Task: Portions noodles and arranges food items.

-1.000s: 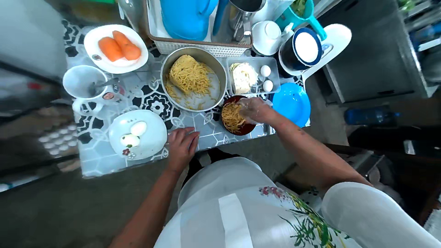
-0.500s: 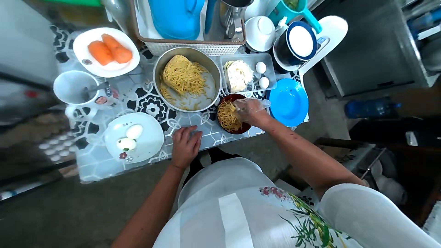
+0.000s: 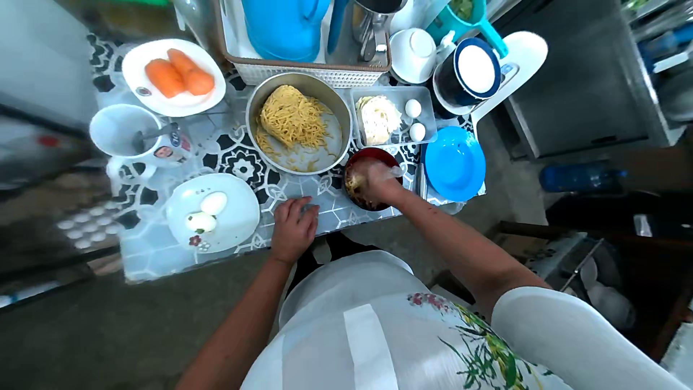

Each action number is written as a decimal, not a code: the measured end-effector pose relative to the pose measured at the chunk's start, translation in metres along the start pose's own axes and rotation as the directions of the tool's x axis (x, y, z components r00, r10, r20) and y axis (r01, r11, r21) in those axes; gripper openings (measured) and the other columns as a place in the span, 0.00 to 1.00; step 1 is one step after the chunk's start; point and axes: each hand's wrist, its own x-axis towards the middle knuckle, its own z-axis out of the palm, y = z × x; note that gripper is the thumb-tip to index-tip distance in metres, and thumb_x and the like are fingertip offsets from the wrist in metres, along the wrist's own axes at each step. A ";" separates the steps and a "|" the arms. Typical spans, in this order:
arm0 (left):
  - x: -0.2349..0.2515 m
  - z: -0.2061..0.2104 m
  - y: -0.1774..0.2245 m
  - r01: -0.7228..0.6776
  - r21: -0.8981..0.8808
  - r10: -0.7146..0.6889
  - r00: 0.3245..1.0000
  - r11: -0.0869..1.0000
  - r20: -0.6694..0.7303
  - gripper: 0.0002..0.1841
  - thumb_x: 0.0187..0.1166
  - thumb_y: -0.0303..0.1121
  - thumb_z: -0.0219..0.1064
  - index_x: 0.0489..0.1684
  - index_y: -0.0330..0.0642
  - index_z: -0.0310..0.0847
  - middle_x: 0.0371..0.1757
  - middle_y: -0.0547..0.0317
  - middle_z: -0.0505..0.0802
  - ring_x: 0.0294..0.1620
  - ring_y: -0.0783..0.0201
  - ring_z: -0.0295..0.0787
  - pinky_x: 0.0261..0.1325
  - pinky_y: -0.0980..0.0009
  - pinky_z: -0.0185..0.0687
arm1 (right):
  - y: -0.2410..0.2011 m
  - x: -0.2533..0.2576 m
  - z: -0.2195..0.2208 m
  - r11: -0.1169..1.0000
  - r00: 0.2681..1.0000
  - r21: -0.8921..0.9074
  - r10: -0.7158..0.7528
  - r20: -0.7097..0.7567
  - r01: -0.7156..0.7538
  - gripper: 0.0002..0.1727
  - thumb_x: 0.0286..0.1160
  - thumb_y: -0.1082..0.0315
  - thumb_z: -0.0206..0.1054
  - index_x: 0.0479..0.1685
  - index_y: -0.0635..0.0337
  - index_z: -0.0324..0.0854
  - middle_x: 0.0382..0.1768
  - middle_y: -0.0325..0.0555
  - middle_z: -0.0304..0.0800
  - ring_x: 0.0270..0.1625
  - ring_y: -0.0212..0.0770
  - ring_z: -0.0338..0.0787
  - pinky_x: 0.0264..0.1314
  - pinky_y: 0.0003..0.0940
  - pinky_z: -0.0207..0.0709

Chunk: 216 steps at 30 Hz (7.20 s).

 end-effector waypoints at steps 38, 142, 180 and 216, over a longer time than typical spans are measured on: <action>0.004 0.001 0.004 0.018 0.045 -0.019 1.000 0.999 0.018 0.15 0.84 0.36 0.58 0.53 0.43 0.91 0.65 0.43 0.89 0.70 0.37 0.81 0.74 0.43 0.71 | 0.012 -0.032 -0.008 0.960 0.957 -0.113 -0.268 -0.110 0.256 0.15 0.68 0.71 0.77 0.54 0.61 0.92 0.62 0.59 0.90 0.71 0.61 0.84 0.77 0.60 0.73; 0.114 -0.099 -0.011 0.111 0.069 -0.124 0.966 0.991 0.229 0.18 0.79 0.15 0.60 0.59 0.39 0.91 0.59 0.42 0.95 0.74 0.36 0.82 0.82 0.30 0.54 | 0.000 -0.041 -0.018 0.985 0.885 0.170 0.068 -0.461 0.012 0.13 0.81 0.71 0.66 0.56 0.67 0.91 0.55 0.59 0.94 0.60 0.57 0.93 0.69 0.58 0.81; 0.252 0.074 0.238 0.766 -0.318 -0.282 0.536 0.559 0.796 0.13 0.84 0.32 0.67 0.56 0.31 0.85 0.47 0.51 0.93 0.47 0.66 0.90 0.59 0.65 0.86 | 0.201 -0.147 -0.052 0.959 0.906 -0.081 -0.282 -0.316 0.270 0.38 0.68 0.73 0.73 0.81 0.29 0.77 0.91 0.68 0.53 0.90 0.81 0.52 0.81 0.84 0.51; 0.031 -0.193 -0.020 0.851 0.271 -0.893 0.442 0.449 0.089 0.17 0.90 0.32 0.57 0.69 0.33 0.82 0.63 0.32 0.89 0.64 0.35 0.87 0.69 0.34 0.76 | 0.099 -0.104 0.043 0.951 0.892 -0.003 0.290 -0.348 -0.310 0.35 0.73 0.81 0.63 0.86 0.63 0.67 0.84 0.82 0.56 0.60 0.83 0.84 0.53 0.67 0.85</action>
